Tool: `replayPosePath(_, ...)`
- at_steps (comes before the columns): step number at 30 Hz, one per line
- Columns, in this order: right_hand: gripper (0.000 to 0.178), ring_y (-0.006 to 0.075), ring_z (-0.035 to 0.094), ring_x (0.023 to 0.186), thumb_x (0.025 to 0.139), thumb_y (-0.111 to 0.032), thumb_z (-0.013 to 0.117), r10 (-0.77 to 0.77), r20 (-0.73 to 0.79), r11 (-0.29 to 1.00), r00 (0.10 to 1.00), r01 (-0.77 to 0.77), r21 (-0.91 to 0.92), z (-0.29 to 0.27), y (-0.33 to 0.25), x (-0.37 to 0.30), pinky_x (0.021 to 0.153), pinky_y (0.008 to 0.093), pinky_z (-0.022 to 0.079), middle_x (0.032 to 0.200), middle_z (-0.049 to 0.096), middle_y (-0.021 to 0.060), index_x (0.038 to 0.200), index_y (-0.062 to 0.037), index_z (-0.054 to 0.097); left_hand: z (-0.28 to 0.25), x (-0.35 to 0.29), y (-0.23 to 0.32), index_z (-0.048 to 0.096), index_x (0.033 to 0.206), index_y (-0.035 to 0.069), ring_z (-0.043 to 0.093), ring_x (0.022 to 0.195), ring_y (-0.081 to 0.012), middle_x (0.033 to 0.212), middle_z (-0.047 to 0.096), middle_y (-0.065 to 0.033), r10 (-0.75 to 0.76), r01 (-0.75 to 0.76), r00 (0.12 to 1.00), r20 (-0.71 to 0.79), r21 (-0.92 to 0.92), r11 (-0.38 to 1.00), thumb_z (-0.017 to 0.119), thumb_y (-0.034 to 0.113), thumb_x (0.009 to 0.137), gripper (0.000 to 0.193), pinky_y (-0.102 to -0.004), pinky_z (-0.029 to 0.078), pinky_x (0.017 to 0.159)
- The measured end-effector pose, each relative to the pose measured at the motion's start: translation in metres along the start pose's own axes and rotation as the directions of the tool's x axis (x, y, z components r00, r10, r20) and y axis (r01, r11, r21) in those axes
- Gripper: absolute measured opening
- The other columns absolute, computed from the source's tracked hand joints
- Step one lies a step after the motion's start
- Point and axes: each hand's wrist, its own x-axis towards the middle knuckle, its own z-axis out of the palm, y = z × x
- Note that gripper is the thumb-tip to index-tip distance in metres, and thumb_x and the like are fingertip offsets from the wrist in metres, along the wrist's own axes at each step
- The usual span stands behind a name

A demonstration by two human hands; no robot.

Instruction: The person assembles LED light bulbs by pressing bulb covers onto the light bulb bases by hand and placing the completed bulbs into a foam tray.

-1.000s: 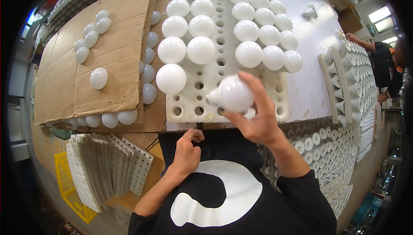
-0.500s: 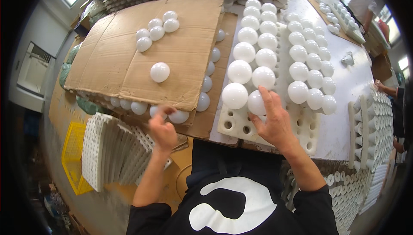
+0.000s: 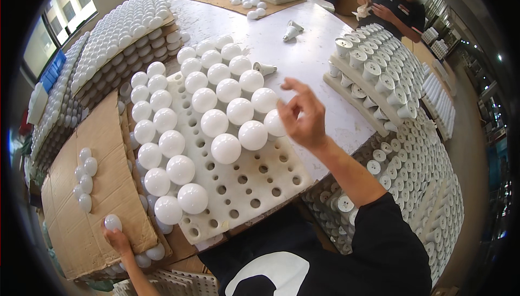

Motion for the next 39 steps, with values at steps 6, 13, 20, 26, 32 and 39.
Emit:
replayPosePath(6, 0.038, 0.0227, 0.063, 0.080, 0.082, -0.015, 0.066, 0.291, -0.004, 0.938, 0.957, -0.286, -0.196, 0.024, 0.167, 0.035, 0.074, 0.0353, 0.053, 0.105, 0.063, 0.0175, 0.115, 0.0014, 0.058, 0.004, 0.002, -0.015, 0.049, 0.123, -0.010, 0.050, 0.114, -0.0440, 0.119, 0.055, -0.0284, 0.064, -0.061, 0.996, -0.060, 0.049, 0.997, 0.040, -0.004, 0.071, 0.054, -0.0451, 0.036, 0.103)
replayPosePath(13, 0.058, 0.0352, 0.043, 0.127, 0.080, -0.023, 0.069, 0.473, 0.382, 0.800, 0.794, -0.206, -0.563, 0.092, 0.252, 0.044, 0.105, 0.0455, 0.038, 0.139, 0.042, 0.0191, 0.133, -0.0113, 0.048, 0.001, -0.002, -0.020, 0.052, 0.118, -0.010, 0.052, 0.110, -0.0438, 0.114, 0.056, -0.0283, -0.021, 0.020, 0.997, -0.072, -0.008, 1.000, 0.036, -0.003, 0.064, 0.057, -0.0460, 0.039, 0.101)
replayPosePath(20, 0.040, 0.0330, 0.050, 0.118, 0.084, -0.020, 0.064, 0.425, 0.437, 0.845, 0.793, -0.176, -0.505, 0.096, 0.275, 0.031, 0.096, 0.0458, 0.042, 0.126, 0.053, 0.0189, 0.120, -0.0046, 0.054, -0.010, -0.001, 0.020, 0.052, 0.116, -0.010, 0.054, 0.108, -0.0436, 0.110, 0.058, -0.0274, -0.021, 0.018, 0.997, -0.072, -0.041, 0.999, 0.034, -0.004, 0.060, 0.060, -0.0459, 0.039, 0.101)
replayPosePath(26, 0.034, 0.0316, 0.060, 0.095, 0.086, -0.024, 0.064, 0.557, 0.332, 0.829, 0.761, -0.480, -0.288, 0.058, 0.245, 0.014, 0.084, 0.0407, 0.046, 0.102, 0.063, 0.0192, 0.109, 0.0011, 0.060, -0.008, -0.003, 0.006, 0.053, 0.115, -0.011, 0.054, 0.108, -0.0432, 0.111, 0.058, -0.0278, -0.044, 0.040, 0.996, -0.077, -0.058, 0.998, 0.034, -0.005, 0.060, 0.059, -0.0454, 0.039, 0.101)
replayPosePath(32, 0.034, 0.0108, 0.051, 0.070, 0.089, -0.027, 0.066, 0.485, 0.184, 0.874, 0.855, -0.476, -0.093, 0.006, 0.168, 0.027, 0.066, 0.0263, 0.044, 0.077, 0.060, 0.0039, 0.104, 0.0029, 0.060, -0.017, -0.008, 0.004, 0.052, 0.119, -0.013, 0.049, 0.118, -0.0424, 0.122, 0.056, -0.0268, 0.215, -0.228, 0.934, -0.286, -0.011, 0.974, 0.041, 0.011, 0.067, 0.059, -0.0457, 0.034, 0.106)
replayPosePath(39, 0.025, 0.0157, 0.061, 0.083, 0.097, -0.013, 0.053, 0.110, 0.525, 0.834, 0.844, -0.366, 0.413, -0.012, -0.065, 0.027, 0.079, 0.0309, 0.050, 0.096, 0.064, 0.0109, 0.112, 0.0068, 0.056, -0.076, -0.055, 0.159, 0.056, 0.110, -0.021, 0.060, 0.109, -0.0284, 0.121, 0.060, -0.0266, 0.053, -0.262, 0.912, -0.407, -0.477, 0.839, 0.033, 0.039, 0.094, 0.066, -0.0368, 0.041, 0.100)
